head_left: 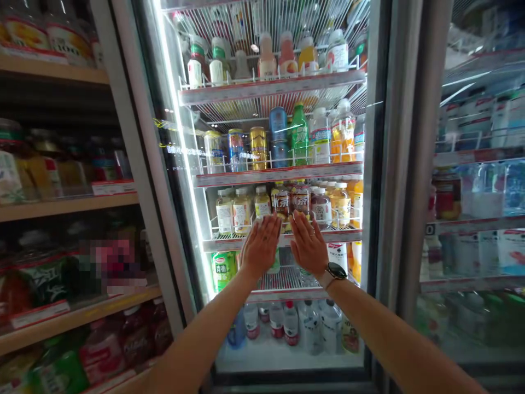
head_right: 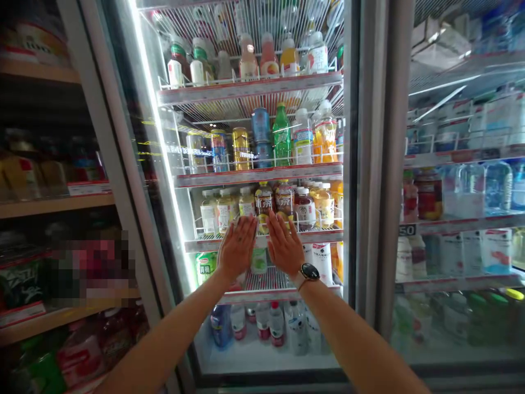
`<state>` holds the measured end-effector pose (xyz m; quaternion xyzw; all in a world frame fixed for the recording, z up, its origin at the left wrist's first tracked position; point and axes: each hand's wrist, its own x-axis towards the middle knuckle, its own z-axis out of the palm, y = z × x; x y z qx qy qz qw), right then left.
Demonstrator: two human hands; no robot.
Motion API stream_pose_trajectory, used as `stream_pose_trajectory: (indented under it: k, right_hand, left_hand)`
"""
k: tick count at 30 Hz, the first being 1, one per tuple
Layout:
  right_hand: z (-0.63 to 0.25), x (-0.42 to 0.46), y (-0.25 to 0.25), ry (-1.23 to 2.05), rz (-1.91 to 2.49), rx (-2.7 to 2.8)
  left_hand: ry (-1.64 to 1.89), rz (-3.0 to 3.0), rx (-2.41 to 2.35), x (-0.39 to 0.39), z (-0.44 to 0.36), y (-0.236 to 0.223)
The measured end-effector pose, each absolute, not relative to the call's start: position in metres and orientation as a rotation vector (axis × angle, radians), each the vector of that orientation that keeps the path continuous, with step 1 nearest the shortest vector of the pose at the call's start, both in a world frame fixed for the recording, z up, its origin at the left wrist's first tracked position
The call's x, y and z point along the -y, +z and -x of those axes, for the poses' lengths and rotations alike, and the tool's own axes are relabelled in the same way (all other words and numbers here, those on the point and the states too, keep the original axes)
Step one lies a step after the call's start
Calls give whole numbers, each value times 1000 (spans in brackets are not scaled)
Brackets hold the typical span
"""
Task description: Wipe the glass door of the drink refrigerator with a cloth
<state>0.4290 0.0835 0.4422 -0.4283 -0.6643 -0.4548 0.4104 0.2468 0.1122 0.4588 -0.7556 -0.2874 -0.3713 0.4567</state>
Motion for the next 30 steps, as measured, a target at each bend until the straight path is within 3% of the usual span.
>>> stream_pose_trajectory:
  k: [5,8,12,18,21,24,30]
  right_hand:
    - [-426,-83,443,-1149,1077,1649]
    - [-427,-82,444,-1156,1068,1645]
    - [-426,-83,444,-1180,1057,1618]
    - [-426,-84,444,-1157,1062,1626]
    - [-426,-84,444,-1148,1082,1635]
    - [-426,-84,443,-1144,1091,1641]
    - [-426,-84,443,-1119,1109,1644]
  left_hand:
    - [-543,1960,508,-105,-222,347]
    - [-435,2006,467,-104,-205,322]
    - [-471,2027,379,-110,-204,368]
    - [-1109,1818,717,-119,-242,502]
    - [-1180,1781,723,-117,-256,513]
    - [-1071,1829,681,-114,-257,470]
    - [-791,1912,586,-107,-226,337]
